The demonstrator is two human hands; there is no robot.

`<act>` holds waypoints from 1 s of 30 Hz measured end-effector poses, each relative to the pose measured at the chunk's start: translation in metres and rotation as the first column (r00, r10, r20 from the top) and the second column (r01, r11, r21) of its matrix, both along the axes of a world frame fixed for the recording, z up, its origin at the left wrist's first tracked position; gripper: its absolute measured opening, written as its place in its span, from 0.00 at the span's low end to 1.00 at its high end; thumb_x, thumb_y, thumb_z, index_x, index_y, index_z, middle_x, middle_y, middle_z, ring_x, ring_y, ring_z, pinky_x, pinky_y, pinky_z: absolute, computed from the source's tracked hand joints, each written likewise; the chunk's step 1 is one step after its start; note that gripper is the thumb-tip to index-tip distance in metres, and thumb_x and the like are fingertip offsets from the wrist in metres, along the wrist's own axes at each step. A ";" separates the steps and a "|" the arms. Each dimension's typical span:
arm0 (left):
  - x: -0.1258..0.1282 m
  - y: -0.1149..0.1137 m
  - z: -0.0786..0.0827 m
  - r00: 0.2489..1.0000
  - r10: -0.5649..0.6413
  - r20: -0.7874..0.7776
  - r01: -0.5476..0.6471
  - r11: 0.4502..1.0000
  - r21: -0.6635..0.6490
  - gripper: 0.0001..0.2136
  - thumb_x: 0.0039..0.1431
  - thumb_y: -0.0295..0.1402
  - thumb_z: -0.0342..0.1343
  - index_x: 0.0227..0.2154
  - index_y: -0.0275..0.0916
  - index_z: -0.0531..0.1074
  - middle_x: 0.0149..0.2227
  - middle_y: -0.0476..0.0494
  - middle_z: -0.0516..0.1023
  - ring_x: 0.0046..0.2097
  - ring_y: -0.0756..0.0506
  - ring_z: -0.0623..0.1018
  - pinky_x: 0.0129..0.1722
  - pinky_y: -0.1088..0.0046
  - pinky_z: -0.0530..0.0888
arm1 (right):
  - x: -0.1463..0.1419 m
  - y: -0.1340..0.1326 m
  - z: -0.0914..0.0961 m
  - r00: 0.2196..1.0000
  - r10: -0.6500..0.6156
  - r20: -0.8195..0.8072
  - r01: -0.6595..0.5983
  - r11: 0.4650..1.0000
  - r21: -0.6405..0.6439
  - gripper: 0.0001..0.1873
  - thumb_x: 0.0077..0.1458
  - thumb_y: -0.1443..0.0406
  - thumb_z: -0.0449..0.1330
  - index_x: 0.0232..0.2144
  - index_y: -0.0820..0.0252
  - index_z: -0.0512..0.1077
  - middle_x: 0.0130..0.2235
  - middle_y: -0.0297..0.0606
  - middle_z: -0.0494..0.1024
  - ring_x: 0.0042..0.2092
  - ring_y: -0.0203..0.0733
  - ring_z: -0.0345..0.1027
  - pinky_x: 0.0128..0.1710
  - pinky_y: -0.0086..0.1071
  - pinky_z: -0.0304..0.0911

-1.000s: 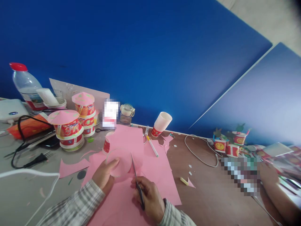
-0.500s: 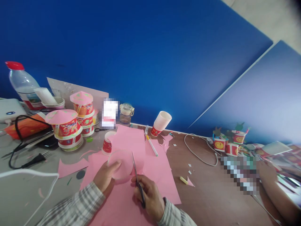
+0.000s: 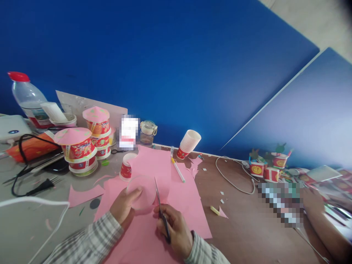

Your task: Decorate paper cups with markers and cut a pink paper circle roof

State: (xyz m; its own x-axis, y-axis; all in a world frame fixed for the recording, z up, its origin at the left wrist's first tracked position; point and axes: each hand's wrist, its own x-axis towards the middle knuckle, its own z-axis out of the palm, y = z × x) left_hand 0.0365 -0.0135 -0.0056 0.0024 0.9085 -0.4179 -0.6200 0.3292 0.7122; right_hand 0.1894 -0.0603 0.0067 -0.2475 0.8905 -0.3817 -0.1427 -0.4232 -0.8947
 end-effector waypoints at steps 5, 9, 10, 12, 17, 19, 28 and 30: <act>0.001 -0.001 0.001 0.998 -0.056 0.013 0.056 0.998 -0.012 0.17 0.29 0.37 0.61 0.28 0.37 0.74 0.19 0.44 0.80 0.24 0.39 0.77 0.19 0.65 0.74 | 0.001 0.001 0.002 1.000 0.000 0.016 0.000 1.000 0.006 0.15 0.34 0.64 0.68 0.28 0.60 0.71 0.16 0.22 0.64 0.14 0.26 0.54 0.14 0.20 0.52; 0.001 -0.001 0.005 0.999 -0.051 0.004 0.051 0.999 -0.015 0.17 0.28 0.37 0.61 0.27 0.36 0.75 0.18 0.43 0.80 0.23 0.39 0.77 0.18 0.65 0.73 | 0.000 0.001 0.004 1.000 -0.004 0.022 0.004 1.000 0.010 0.14 0.33 0.63 0.68 0.27 0.60 0.71 0.16 0.21 0.64 0.14 0.25 0.52 0.13 0.20 0.51; 0.001 -0.001 0.005 0.999 -0.047 0.002 0.047 0.999 -0.020 0.17 0.28 0.37 0.61 0.27 0.36 0.75 0.18 0.43 0.80 0.23 0.39 0.76 0.17 0.65 0.73 | 0.000 0.001 0.004 1.000 -0.003 0.019 0.003 1.000 0.015 0.14 0.33 0.63 0.68 0.26 0.60 0.72 0.15 0.20 0.63 0.13 0.24 0.51 0.13 0.19 0.51; 0.001 -0.001 0.006 0.999 -0.036 -0.002 0.036 0.999 -0.030 0.17 0.28 0.36 0.61 0.27 0.36 0.75 0.18 0.43 0.80 0.23 0.39 0.76 0.16 0.66 0.73 | -0.001 0.001 0.005 1.000 -0.002 0.021 0.002 1.000 0.022 0.13 0.34 0.63 0.67 0.26 0.60 0.72 0.14 0.20 0.61 0.13 0.24 0.50 0.13 0.19 0.50; 0.000 0.001 0.004 1.000 0.002 -0.030 -0.003 1.000 -0.020 0.16 0.27 0.35 0.61 0.26 0.37 0.75 0.17 0.45 0.79 0.22 0.39 0.76 0.15 0.66 0.72 | 0.001 0.001 0.002 0.999 0.005 0.053 -0.006 1.000 0.010 0.12 0.34 0.67 0.66 0.27 0.60 0.72 0.17 0.22 0.65 0.15 0.25 0.52 0.14 0.20 0.52; -0.001 0.001 0.003 0.999 0.004 -0.040 -0.004 1.000 -0.015 0.16 0.28 0.35 0.61 0.26 0.37 0.75 0.16 0.45 0.79 0.22 0.39 0.76 0.15 0.66 0.72 | 0.002 0.001 0.000 0.999 0.007 0.054 -0.007 1.000 0.006 0.11 0.35 0.67 0.66 0.27 0.59 0.71 0.16 0.22 0.64 0.14 0.25 0.51 0.14 0.20 0.52; -0.002 0.003 0.002 0.996 0.026 -0.083 -0.026 1.000 0.008 0.14 0.28 0.34 0.61 0.24 0.36 0.75 0.14 0.47 0.78 0.20 0.40 0.76 0.15 0.68 0.71 | 0.001 0.001 0.002 0.999 -0.004 0.049 0.003 1.000 0.016 0.11 0.33 0.68 0.66 0.26 0.60 0.72 0.14 0.21 0.63 0.14 0.25 0.52 0.13 0.19 0.52; -0.003 0.003 0.003 0.996 0.023 -0.081 -0.023 1.000 0.011 0.14 0.28 0.34 0.61 0.24 0.35 0.75 0.14 0.46 0.78 0.21 0.40 0.76 0.15 0.68 0.71 | 0.001 0.001 0.000 0.997 -0.031 0.066 0.026 0.998 0.065 0.10 0.33 0.68 0.66 0.25 0.61 0.73 0.16 0.24 0.66 0.13 0.26 0.52 0.12 0.20 0.54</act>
State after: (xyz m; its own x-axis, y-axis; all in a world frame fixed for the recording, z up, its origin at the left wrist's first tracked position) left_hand 0.0337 -0.0101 -0.0030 -0.0520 0.9120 -0.4069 -0.5676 0.3082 0.7634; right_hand 0.1900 -0.0597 0.0072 -0.1976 0.9199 -0.3387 -0.0928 -0.3615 -0.9277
